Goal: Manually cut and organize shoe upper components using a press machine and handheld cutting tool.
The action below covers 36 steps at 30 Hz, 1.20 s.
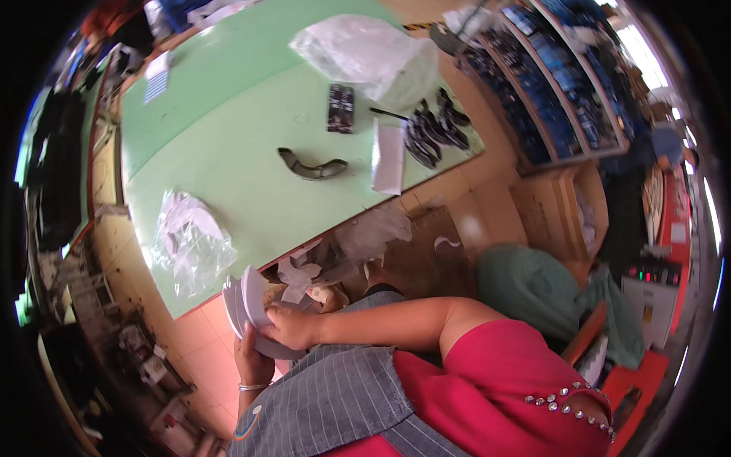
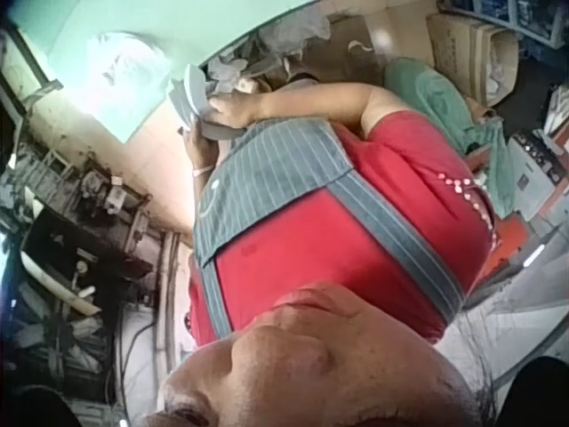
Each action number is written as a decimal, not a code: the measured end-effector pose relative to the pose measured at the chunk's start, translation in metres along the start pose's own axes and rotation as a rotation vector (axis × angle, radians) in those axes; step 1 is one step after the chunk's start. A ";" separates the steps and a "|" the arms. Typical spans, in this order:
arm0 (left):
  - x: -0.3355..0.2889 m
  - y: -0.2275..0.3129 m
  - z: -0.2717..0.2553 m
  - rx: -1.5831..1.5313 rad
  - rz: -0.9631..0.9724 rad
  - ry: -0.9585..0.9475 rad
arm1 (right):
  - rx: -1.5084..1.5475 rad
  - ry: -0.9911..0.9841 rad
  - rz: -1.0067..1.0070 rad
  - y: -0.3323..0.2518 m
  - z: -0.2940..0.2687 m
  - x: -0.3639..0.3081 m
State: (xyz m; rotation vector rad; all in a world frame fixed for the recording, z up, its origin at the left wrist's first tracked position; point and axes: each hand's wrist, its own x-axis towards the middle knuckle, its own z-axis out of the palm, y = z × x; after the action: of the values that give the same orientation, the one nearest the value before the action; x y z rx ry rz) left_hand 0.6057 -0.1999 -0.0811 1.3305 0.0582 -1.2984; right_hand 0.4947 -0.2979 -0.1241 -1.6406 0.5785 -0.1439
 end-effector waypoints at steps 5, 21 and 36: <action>0.014 -0.008 0.010 0.008 -0.161 -0.297 | -0.051 -0.132 0.098 -0.035 -0.043 -0.024; 0.029 -0.042 0.088 0.335 -0.329 -0.281 | 0.038 0.801 0.903 0.312 -0.213 -0.090; 0.115 -0.149 0.162 0.706 -0.387 0.074 | -0.044 0.594 -0.041 0.319 -0.162 -0.063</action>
State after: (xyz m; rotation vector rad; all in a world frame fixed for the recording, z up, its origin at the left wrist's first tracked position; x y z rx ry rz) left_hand 0.4454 -0.3467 -0.2010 2.0397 -0.1080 -1.6783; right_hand 0.2818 -0.4285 -0.3875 -1.6493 0.9994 -0.6670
